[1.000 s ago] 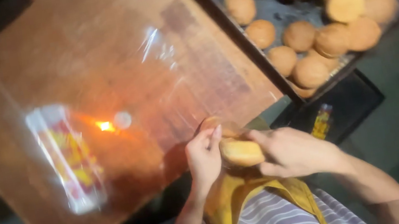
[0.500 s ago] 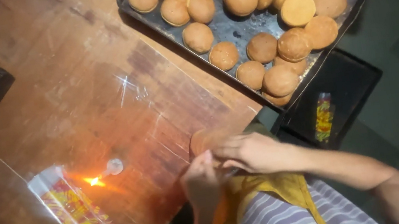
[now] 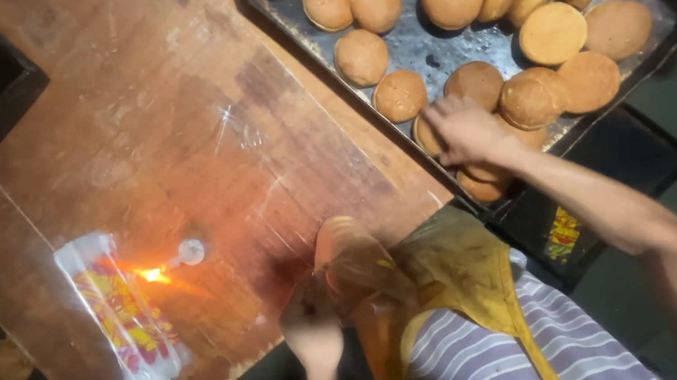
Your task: The person picks round bread rolls one at a time from a baking tray and places them into clear plastic bread bags on a wooden table, then presses the filled bags closed and sets the packed bags aside on the table.
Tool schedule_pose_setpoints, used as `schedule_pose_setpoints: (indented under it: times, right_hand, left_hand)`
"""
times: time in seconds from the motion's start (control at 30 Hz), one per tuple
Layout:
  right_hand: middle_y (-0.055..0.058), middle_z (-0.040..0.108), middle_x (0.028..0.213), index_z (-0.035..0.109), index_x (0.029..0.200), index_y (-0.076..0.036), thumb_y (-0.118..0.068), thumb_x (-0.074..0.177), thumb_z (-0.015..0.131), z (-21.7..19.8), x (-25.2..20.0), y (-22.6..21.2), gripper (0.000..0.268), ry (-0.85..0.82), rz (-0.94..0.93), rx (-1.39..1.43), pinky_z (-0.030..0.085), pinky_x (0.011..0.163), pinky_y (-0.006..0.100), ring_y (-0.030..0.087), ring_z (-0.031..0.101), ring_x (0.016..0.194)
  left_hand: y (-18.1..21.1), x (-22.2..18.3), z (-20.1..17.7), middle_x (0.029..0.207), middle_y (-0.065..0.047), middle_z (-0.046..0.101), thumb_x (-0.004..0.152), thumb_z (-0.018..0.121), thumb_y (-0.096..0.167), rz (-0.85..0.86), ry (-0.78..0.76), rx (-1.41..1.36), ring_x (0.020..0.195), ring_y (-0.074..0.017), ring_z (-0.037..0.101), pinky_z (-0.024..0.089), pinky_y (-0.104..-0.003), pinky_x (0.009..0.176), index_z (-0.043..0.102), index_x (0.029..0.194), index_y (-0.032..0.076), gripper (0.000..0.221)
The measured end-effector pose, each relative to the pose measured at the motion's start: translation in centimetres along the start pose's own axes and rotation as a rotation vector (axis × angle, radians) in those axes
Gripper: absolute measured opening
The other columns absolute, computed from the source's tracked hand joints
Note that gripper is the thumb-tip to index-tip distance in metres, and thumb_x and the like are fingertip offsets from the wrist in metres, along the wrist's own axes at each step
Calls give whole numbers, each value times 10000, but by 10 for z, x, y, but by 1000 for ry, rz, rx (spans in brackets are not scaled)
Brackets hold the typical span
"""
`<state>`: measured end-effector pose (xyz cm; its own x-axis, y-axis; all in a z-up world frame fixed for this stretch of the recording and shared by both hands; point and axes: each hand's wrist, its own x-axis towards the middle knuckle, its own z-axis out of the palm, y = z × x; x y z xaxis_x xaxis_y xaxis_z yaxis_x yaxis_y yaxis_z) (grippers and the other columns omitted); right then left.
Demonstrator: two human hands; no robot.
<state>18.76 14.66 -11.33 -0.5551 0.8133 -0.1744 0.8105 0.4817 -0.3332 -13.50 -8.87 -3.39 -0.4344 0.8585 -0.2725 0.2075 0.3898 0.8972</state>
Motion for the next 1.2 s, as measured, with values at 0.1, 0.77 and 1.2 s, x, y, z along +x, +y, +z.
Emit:
schedule_pose_setpoints:
  times: [0.1,0.77,1.2]
  right_hand:
    - [229,641,1245,500,1433,9,-347,711,806,28,5,69,861,28,90,614,507,960,486,407,611,1111]
    - [261,605,1446,461,1499,96,-532,851,766,-134,-25,-178,953,-732,-600,1313,531,1105,457,363,656,1296]
    - [176,609,1354,555,1366,29,-184,716,762,-108,-53,-269,715,24,-276,32,541,893,437,344,620,1126]
  left_hand:
    - [8,-1,-1,577,37,554,998,612,134,-91,11,-66,496,-33,436,349,-245,449,760,1076,2,213]
    - [38,18,7,651,11,606,989,680,159,31,-79,-85,607,-6,526,418,-228,526,761,998,17,163]
    - [28,6,-17,699,21,625,1028,676,144,30,-90,-241,633,8,481,387,-208,533,730,1142,-1,192]
